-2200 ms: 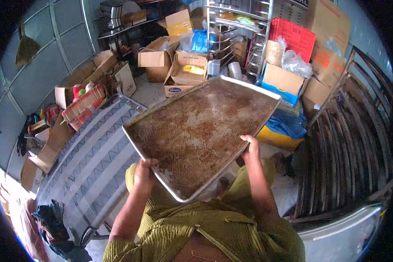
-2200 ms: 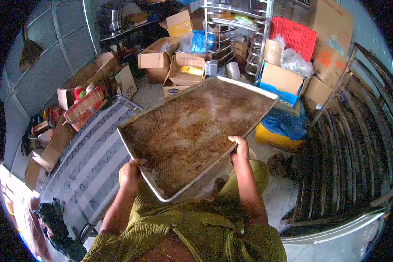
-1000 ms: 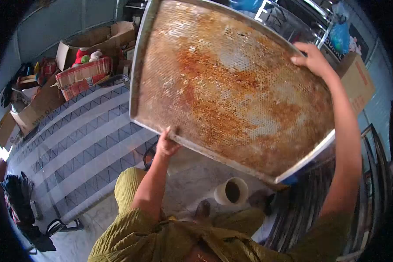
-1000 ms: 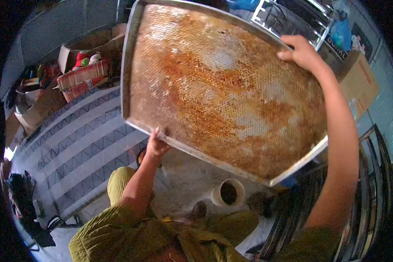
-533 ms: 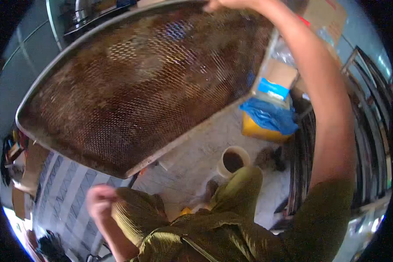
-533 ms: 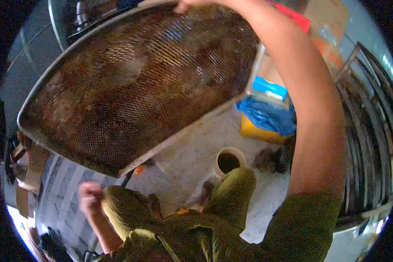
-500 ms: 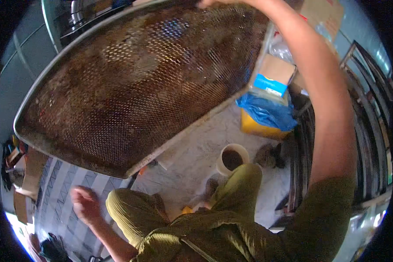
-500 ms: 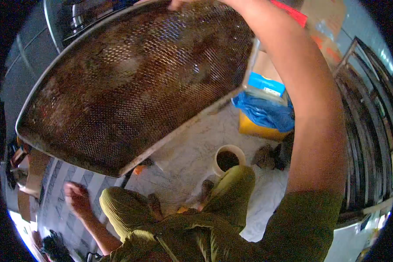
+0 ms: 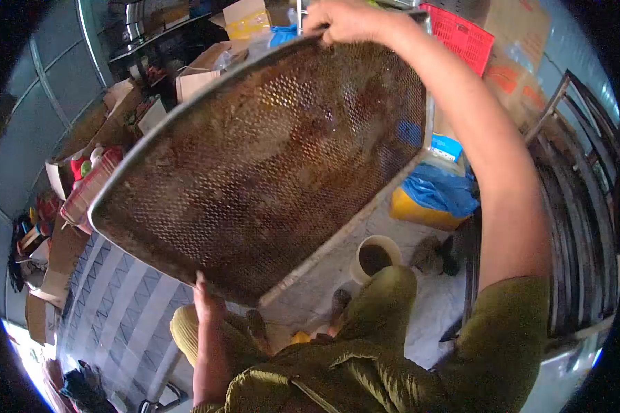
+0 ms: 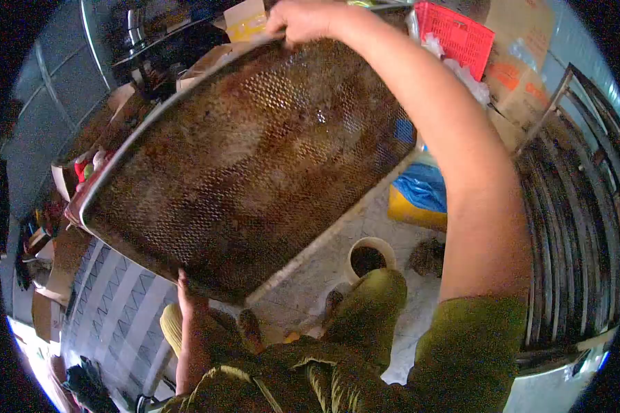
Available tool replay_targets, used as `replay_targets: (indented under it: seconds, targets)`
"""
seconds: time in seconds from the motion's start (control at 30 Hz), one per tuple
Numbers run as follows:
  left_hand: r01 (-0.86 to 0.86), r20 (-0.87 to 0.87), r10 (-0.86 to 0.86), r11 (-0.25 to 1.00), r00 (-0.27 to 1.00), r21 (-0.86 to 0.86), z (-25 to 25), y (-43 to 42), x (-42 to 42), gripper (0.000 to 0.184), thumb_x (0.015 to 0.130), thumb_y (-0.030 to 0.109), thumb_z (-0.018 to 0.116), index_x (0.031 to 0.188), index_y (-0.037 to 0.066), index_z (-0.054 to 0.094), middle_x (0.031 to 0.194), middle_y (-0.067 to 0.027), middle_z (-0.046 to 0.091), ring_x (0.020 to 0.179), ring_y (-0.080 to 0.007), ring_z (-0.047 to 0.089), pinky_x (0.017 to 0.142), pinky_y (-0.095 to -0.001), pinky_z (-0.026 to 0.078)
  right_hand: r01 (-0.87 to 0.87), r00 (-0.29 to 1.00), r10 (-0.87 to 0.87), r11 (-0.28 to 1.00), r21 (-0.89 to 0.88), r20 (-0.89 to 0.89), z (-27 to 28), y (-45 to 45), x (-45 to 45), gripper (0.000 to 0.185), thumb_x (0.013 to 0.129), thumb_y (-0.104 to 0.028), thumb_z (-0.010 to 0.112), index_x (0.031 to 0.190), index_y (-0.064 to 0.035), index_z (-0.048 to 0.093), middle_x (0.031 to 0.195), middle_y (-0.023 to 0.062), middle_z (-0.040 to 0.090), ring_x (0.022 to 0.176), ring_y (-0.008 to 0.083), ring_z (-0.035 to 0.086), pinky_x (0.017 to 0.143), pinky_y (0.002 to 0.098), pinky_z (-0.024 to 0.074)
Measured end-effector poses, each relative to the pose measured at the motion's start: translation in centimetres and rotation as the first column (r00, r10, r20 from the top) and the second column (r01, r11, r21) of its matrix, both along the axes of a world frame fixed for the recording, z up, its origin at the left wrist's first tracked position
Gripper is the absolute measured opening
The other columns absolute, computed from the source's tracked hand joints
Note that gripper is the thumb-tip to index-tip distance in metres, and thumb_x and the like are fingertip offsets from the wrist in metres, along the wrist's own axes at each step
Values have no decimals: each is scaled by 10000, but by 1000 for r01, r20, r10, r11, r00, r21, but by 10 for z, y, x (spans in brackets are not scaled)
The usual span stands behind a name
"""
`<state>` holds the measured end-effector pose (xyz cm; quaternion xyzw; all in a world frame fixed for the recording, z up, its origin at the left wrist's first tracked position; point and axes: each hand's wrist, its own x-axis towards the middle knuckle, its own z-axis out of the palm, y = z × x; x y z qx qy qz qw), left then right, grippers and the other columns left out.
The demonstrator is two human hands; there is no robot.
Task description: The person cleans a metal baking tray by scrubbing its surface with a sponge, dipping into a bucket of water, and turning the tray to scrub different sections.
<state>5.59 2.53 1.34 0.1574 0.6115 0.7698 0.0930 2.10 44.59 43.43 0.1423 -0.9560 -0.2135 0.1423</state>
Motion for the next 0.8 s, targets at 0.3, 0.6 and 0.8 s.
replay_targets:
  seconds: [0.3,0.6,0.8]
  targets:
    - [-127,569,-26,965,822,228,6,14,42,628,873,426,460,1341,54,268,1329,-99,356,1181,-260,385,1000,-408,312,130,991,-127,981,-143,29,-141,16,-101,289,668,-38,548,879,-184,682,899,50,577,982,232,494,818,419,343]
    - [-121,616,-121,934,779,337,-21,7,34,542,867,428,478,1291,102,388,1262,-75,459,1107,-273,461,933,-408,389,241,967,-231,966,-92,110,-239,-40,-192,204,726,-114,545,884,-131,674,1064,56,575,1108,239,466,973,450,301]
    - [-154,689,-169,911,705,382,-4,16,30,548,869,449,459,1280,92,396,1243,-72,478,1100,-288,468,947,-450,371,245,969,-245,969,-19,21,-296,-62,-229,209,798,-168,499,915,-148,672,1019,21,604,1058,199,483,895,411,346]
